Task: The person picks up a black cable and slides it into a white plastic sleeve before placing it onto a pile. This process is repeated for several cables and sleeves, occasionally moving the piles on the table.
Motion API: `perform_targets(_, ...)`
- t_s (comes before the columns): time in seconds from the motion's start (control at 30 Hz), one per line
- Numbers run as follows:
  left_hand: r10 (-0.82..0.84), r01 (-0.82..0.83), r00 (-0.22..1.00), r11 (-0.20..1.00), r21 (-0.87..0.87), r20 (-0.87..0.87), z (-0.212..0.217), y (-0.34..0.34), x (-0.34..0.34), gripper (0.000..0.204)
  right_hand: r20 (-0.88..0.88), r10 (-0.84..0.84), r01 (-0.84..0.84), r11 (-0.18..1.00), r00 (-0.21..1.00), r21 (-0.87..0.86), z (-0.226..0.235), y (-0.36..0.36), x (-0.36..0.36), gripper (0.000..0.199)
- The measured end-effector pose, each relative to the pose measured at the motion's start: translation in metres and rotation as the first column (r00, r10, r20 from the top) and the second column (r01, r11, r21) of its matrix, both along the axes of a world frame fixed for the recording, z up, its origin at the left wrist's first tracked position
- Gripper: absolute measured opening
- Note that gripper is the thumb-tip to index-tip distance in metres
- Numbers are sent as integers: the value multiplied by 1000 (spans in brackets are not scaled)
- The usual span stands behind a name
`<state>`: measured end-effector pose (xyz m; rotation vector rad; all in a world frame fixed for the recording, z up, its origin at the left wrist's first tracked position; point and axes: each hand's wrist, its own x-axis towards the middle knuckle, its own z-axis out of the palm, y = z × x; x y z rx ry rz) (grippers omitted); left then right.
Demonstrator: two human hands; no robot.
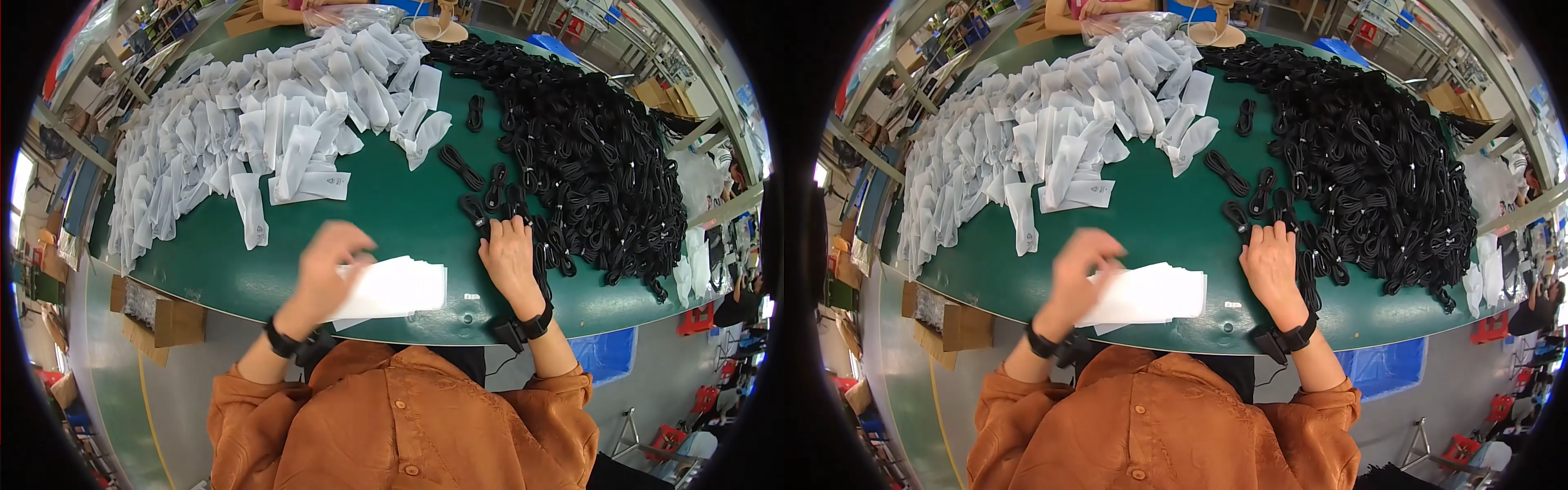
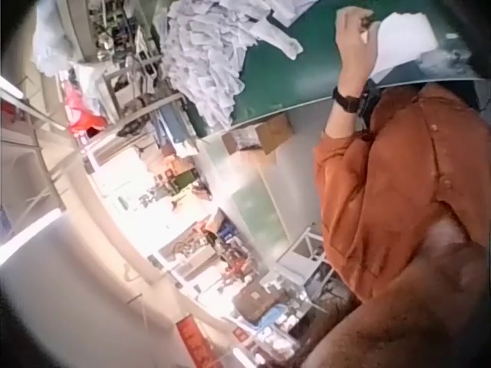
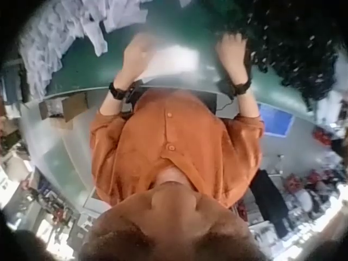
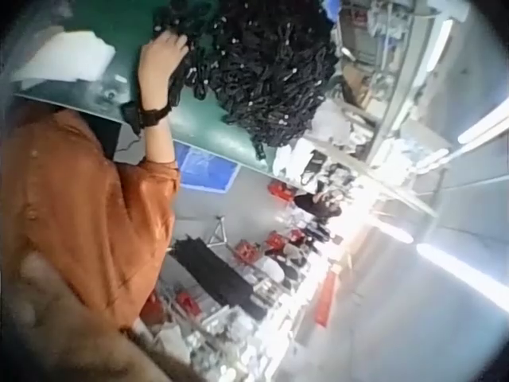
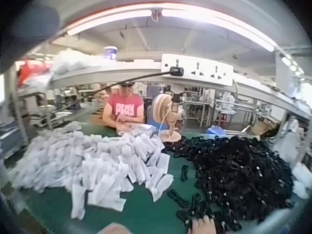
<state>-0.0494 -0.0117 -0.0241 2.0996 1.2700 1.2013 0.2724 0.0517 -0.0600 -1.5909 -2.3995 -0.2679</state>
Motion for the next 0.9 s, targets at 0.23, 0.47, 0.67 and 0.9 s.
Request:
perform_targets(0.23,-56,63,960,998,15,-276,-38,-35,58,17,-660,-110,-261,860,743,-438,7,-41,-11,27)
perform_targets(0.47,70,-37,995,925,-379,75,-45,-37,52,7,-787,-210,-394,773,580,-497,31,-86,-22,22)
perform_targets(0.67,103,-22,974,929,-370,200,-48,-38,51,8,-732,20,-485,761,681,-430,23,-89,-16,22)
perform_targets(0.9,-126,147,979,980,-133,158,-36,-38,53,12,-561,-660,-656,135,499,-742,0,-72,-10,19)
